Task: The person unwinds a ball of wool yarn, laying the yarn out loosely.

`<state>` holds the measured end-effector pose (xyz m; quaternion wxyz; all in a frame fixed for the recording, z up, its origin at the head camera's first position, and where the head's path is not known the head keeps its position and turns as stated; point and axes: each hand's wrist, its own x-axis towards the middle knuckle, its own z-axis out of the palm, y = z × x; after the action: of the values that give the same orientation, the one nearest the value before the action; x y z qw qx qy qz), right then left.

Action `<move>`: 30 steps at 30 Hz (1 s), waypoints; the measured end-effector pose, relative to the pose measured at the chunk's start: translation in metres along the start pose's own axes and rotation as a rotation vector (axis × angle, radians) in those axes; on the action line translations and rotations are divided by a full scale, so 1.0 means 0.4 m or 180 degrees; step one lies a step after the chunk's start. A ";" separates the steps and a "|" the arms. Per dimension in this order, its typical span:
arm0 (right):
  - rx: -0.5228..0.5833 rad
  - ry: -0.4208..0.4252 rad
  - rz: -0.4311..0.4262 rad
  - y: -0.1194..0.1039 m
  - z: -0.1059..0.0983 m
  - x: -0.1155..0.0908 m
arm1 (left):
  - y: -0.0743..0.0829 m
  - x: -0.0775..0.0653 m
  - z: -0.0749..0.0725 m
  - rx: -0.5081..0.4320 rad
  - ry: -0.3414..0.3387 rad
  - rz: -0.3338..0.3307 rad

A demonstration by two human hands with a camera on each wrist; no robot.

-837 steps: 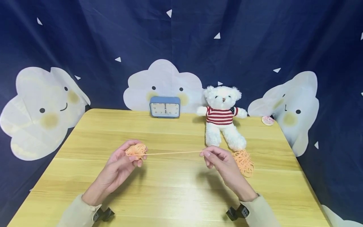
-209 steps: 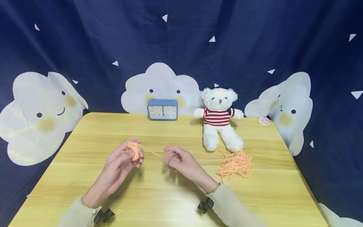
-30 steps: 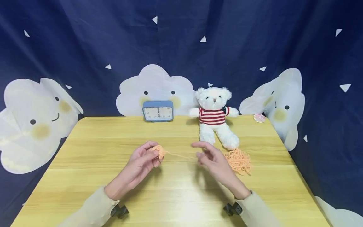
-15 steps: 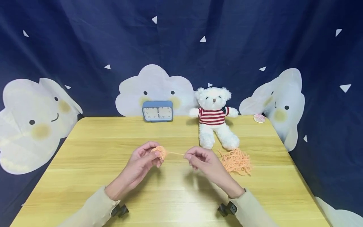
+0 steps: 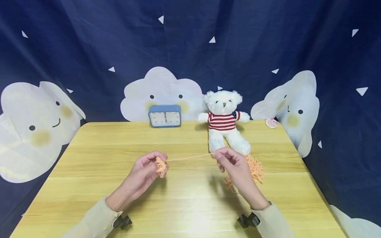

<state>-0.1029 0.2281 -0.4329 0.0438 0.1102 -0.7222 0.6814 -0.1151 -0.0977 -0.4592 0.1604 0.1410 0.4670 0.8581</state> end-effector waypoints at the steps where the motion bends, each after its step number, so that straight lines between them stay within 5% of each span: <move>1: 0.0003 0.0044 0.0011 0.001 -0.004 -0.001 | 0.002 -0.001 -0.001 -0.0001 -0.0035 0.0015; 9: 0.0548 0.0431 -0.0048 -0.007 -0.045 -0.005 | 0.017 -0.004 -0.011 0.0178 -0.0098 -0.0043; 18: 0.1138 0.0761 -0.0232 -0.017 -0.097 -0.009 | 0.022 -0.010 -0.027 0.0265 0.0187 -0.0023; 30: 0.1343 0.1152 -0.0124 0.041 -0.193 -0.030 | 0.038 -0.011 -0.048 0.0227 0.0731 0.0238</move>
<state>-0.1015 0.3067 -0.4462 0.1613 0.0072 -0.5425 0.8244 -0.1209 -0.1216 -0.4568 0.0688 0.0647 0.5069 0.8568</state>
